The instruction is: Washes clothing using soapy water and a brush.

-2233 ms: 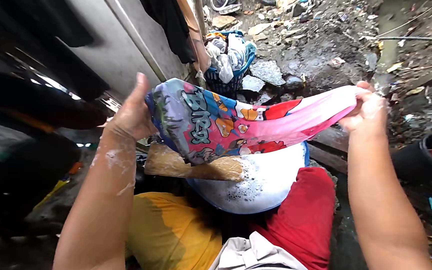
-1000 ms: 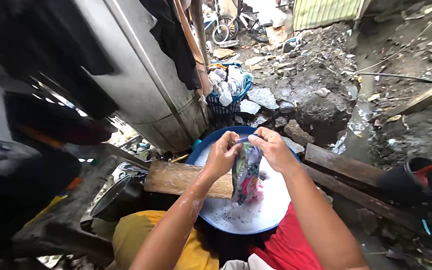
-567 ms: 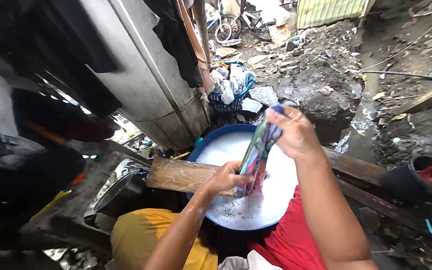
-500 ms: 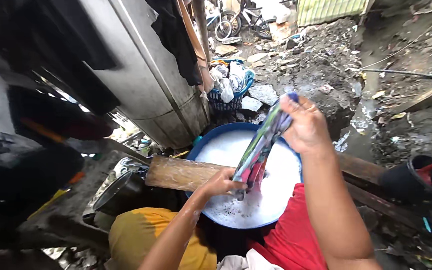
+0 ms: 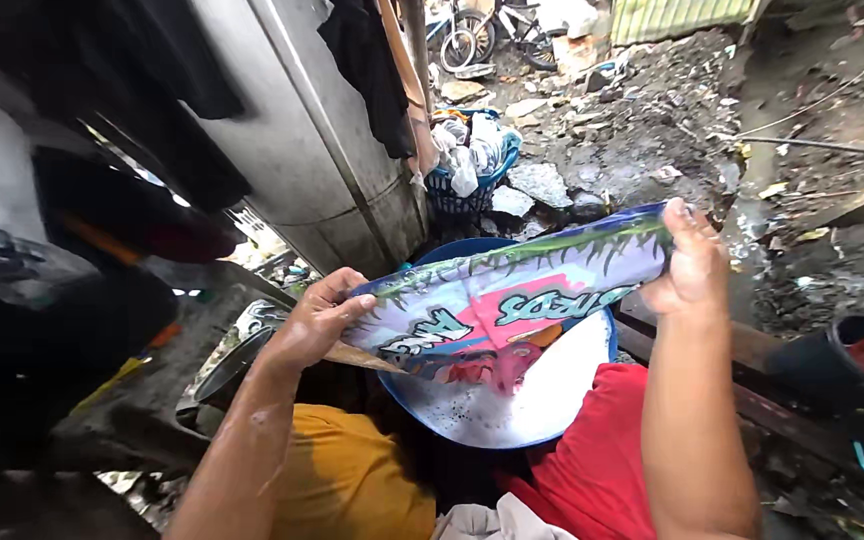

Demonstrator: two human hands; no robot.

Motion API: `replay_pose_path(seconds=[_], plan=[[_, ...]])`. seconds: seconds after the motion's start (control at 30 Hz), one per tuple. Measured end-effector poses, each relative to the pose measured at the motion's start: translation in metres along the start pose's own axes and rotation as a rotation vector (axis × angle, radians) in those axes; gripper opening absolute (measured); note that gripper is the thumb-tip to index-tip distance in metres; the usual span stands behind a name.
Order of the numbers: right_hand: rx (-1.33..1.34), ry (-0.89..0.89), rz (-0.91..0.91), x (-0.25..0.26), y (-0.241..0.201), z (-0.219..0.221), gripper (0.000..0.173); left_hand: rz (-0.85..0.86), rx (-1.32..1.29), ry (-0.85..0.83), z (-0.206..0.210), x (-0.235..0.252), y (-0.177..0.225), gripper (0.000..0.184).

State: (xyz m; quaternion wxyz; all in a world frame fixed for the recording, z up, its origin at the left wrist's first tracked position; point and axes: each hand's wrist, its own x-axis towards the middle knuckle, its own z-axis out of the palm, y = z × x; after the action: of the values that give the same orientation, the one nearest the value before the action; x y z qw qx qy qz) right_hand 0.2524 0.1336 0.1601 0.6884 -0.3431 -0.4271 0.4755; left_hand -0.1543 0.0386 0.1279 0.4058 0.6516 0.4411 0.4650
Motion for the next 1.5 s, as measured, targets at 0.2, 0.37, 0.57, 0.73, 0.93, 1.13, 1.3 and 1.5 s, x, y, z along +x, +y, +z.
replay_pose_path(seconds=[0.2,0.37,0.57,0.73,0.93,1.13,1.3,1.5], plan=[[-0.007,0.033,-0.054,-0.016,0.008,-0.013,0.022,0.127,0.112,-0.010,-0.011,-0.016,0.023,0.009],[-0.268,0.101,0.120,-0.015,0.103,-0.017,0.021,-0.197,0.454,0.069,0.003,0.015,-0.028,0.013],[-0.914,-0.154,0.752,-0.056,0.226,-0.030,0.053,-0.604,0.842,-0.103,-0.002,0.040,-0.101,0.050],[-0.931,-0.171,0.833,-0.080,0.237,-0.038,0.047,-0.546,0.781,0.132,-0.080,-0.001,-0.046,0.042],[-1.076,-0.362,0.734,-0.090,0.252,-0.033,0.041,-0.744,0.677,0.597,-0.128,-0.102,-0.046,0.040],[-1.231,-0.657,0.657,-0.115,0.264,-0.027,0.044,-0.975,0.479,0.792,-0.118,-0.180,-0.085,0.037],[-1.254,-0.670,0.686,-0.123,0.270,-0.038,0.043,-1.154,0.402,0.710,-0.100,-0.217,-0.125,0.044],[-1.315,-0.677,0.715,-0.127,0.275,-0.044,0.042,-1.218,0.486,0.638,-0.069,-0.223,-0.204,0.067]])
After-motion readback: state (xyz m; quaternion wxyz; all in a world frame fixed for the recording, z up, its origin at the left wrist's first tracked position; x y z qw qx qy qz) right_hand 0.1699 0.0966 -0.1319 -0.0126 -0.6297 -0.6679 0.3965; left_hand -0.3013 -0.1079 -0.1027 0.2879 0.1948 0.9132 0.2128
